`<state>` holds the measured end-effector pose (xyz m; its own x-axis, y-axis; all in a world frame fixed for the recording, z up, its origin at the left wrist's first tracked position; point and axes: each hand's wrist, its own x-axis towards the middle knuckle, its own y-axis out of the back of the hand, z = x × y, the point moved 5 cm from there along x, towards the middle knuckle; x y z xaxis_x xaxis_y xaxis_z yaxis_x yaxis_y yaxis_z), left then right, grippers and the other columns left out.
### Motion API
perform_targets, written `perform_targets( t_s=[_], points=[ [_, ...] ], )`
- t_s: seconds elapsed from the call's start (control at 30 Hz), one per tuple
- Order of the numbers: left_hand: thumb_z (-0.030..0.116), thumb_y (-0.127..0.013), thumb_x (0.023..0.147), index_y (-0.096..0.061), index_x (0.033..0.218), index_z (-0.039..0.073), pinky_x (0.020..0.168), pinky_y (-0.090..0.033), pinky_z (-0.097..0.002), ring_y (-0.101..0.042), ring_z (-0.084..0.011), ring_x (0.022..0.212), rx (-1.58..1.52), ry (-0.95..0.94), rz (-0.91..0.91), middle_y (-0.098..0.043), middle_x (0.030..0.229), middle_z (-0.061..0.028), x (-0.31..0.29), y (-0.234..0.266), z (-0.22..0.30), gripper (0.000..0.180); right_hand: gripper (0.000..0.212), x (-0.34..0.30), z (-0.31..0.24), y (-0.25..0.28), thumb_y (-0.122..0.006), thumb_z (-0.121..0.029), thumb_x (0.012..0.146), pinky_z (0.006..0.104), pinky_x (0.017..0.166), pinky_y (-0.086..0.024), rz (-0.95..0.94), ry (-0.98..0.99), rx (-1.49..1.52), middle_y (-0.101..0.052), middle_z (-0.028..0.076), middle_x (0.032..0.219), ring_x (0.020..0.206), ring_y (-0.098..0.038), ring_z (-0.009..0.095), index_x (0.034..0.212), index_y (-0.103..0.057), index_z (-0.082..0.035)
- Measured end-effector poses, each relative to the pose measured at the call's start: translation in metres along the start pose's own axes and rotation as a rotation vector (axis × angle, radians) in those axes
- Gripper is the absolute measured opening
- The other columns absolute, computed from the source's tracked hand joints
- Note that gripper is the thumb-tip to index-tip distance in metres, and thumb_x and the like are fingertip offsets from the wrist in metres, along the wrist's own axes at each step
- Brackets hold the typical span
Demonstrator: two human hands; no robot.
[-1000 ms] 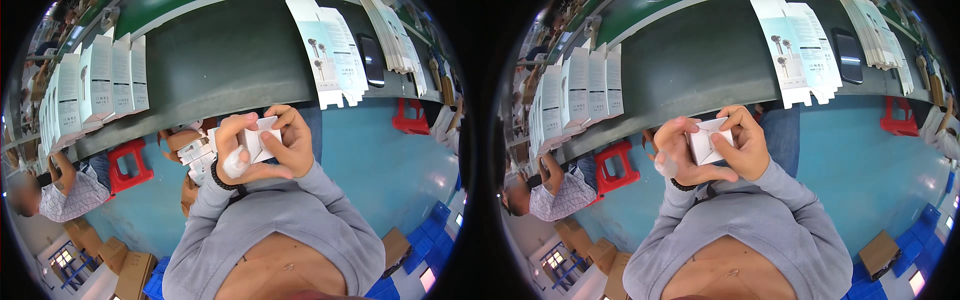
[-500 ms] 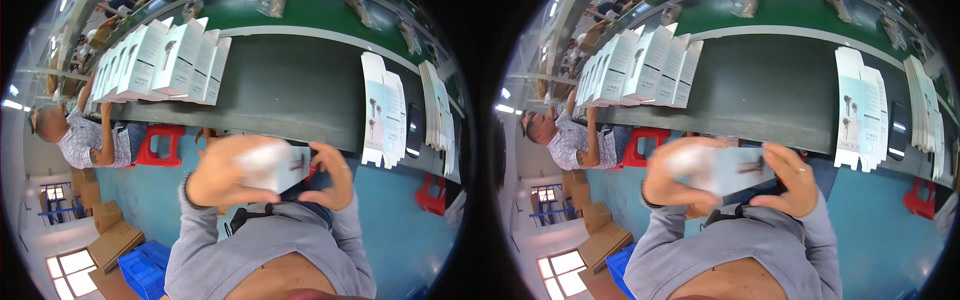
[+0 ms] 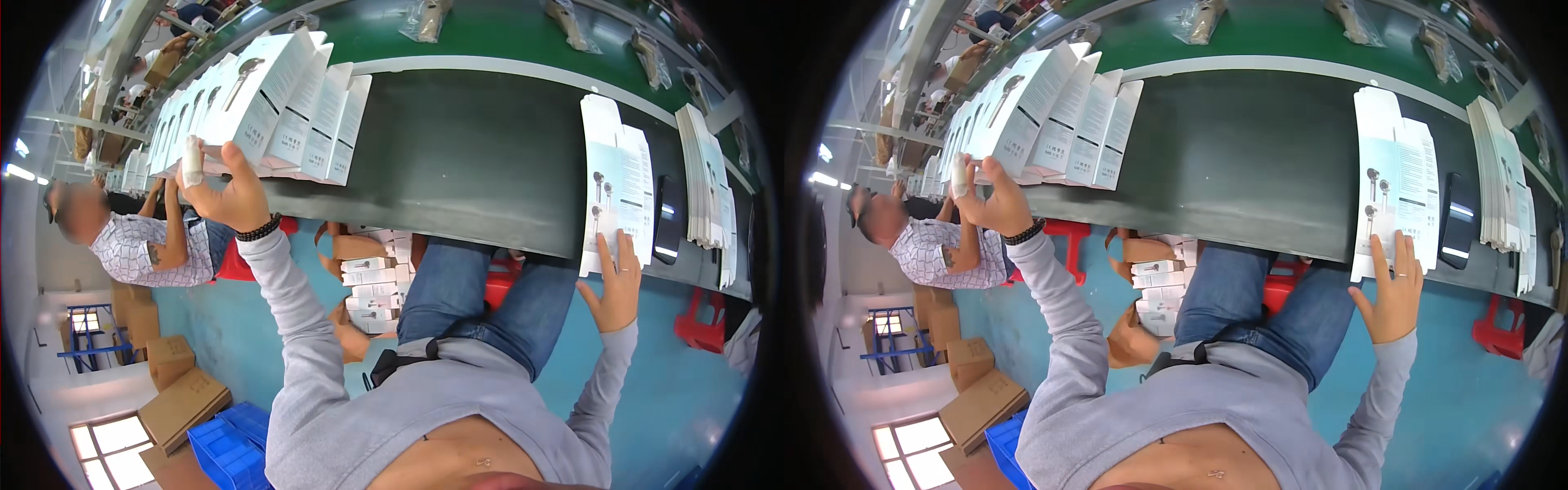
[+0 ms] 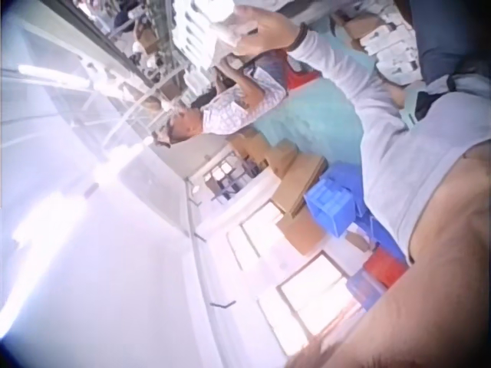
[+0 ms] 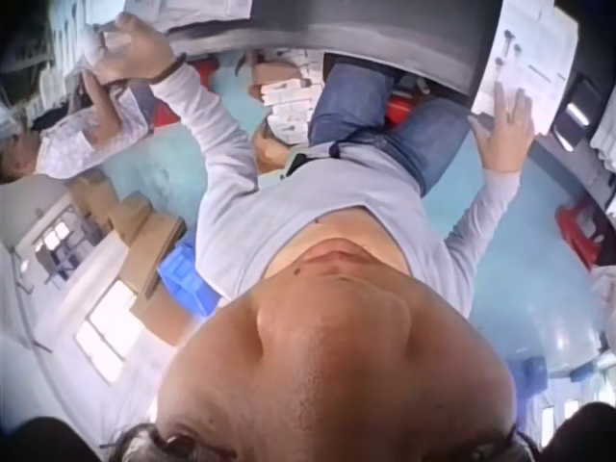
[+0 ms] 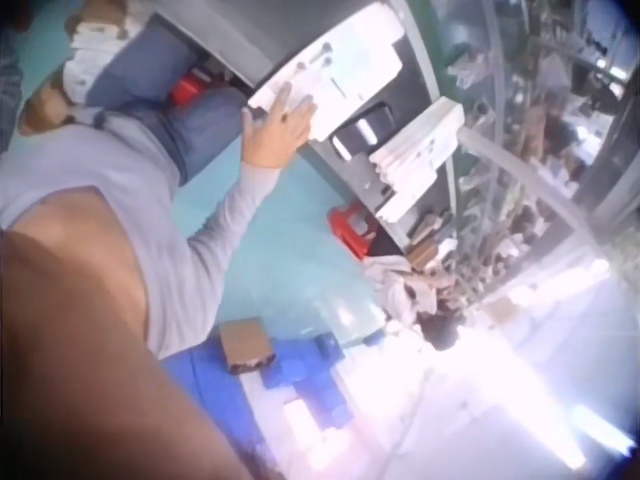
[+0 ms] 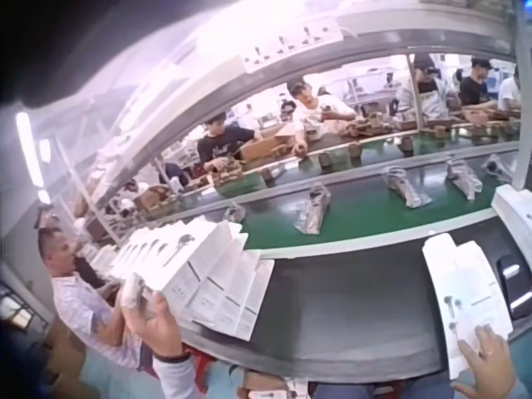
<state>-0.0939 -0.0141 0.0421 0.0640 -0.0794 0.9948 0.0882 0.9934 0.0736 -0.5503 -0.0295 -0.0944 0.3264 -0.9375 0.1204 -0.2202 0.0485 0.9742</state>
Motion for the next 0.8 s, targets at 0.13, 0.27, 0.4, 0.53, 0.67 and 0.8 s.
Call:
perform_targets(
  t_s=[0.13, 0.27, 0.4, 0.53, 0.67, 0.8],
  points=[
    [0.024, -0.070, 0.074, -0.056, 0.111, -0.001, 0.082, -0.031, -0.0375, -0.051, -0.0234, 0.089, 0.305, 0.016, -0.134, -0.061, 0.086, -0.0045, -0.008, -0.004, 0.003, 0.047, 0.060, -0.006, 0.012, -0.002, -0.070, -0.006, 0.065, 0.0416, 0.095, -0.033, 0.054, 0.048, -0.002, -0.039, 0.017, 0.130, 0.119, -0.037, 0.035, 0.122, -0.051, -0.012],
    [0.023, -0.070, 0.073, -0.056, 0.113, 0.001, 0.086, -0.030, -0.0414, -0.047, -0.0235, 0.096, 0.390, -0.020, -0.125, -0.061, 0.087, -0.0030, -0.006, -0.002, 0.005, 0.047, 0.049, -0.007, 0.006, 0.018, -0.065, 0.003, 0.065, 0.0392, 0.089, -0.038, 0.166, 0.140, 0.034, -0.049, 0.015, 0.119, 0.105, -0.047, 0.033, 0.112, -0.058, -0.008],
    [0.019, -0.070, 0.071, -0.054, 0.116, 0.005, 0.094, -0.023, -0.0483, -0.044, -0.0268, 0.105, 0.341, -0.126, -0.183, -0.061, 0.093, -0.0028, 0.003, -0.005, 0.016, 0.050, 0.036, -0.016, 0.003, 0.058, -0.063, 0.008, 0.061, 0.0351, 0.071, -0.044, 0.682, 0.182, -0.106, -0.061, 0.011, 0.094, 0.082, -0.053, 0.028, 0.096, -0.064, 0.000],
    [0.017, -0.072, 0.067, -0.052, 0.118, 0.007, 0.098, -0.017, -0.0544, -0.040, -0.0307, 0.114, 0.395, -0.031, -0.398, -0.059, 0.101, -0.0093, 0.004, -0.009, 0.006, 0.055, 0.028, -0.013, -0.009, 0.079, -0.060, 0.013, 0.065, 0.0341, 0.064, -0.044, 0.868, 0.246, -0.116, -0.062, 0.012, 0.088, 0.074, -0.053, 0.027, 0.092, -0.063, 0.005],
    [0.023, -0.077, 0.062, -0.047, 0.119, 0.008, 0.099, -0.016, -0.0556, -0.038, -0.0319, 0.116, -0.139, -0.096, -0.264, -0.054, 0.112, -0.0118, -0.001, -0.004, 0.052, 0.067, 0.018, -0.023, -0.024, 0.079, -0.057, 0.008, 0.075, 0.0322, 0.065, -0.044, 1.065, 0.319, 0.115, -0.062, 0.014, 0.087, 0.073, -0.054, 0.024, 0.092, -0.062, 0.007],
    [0.038, -0.079, 0.051, -0.046, 0.119, 0.037, 0.097, -0.006, -0.0656, -0.026, -0.0342, 0.128, -0.515, -0.189, -0.903, -0.034, 0.136, -0.0097, -0.046, -0.009, 0.141, 0.075, 0.022, -0.013, -0.041, 0.022, -0.057, -0.012, 0.082, 0.0274, 0.061, -0.043, 0.456, -0.092, 1.298, -0.062, 0.013, 0.084, 0.071, -0.056, 0.016, 0.091, -0.061, 0.008]
  ],
)
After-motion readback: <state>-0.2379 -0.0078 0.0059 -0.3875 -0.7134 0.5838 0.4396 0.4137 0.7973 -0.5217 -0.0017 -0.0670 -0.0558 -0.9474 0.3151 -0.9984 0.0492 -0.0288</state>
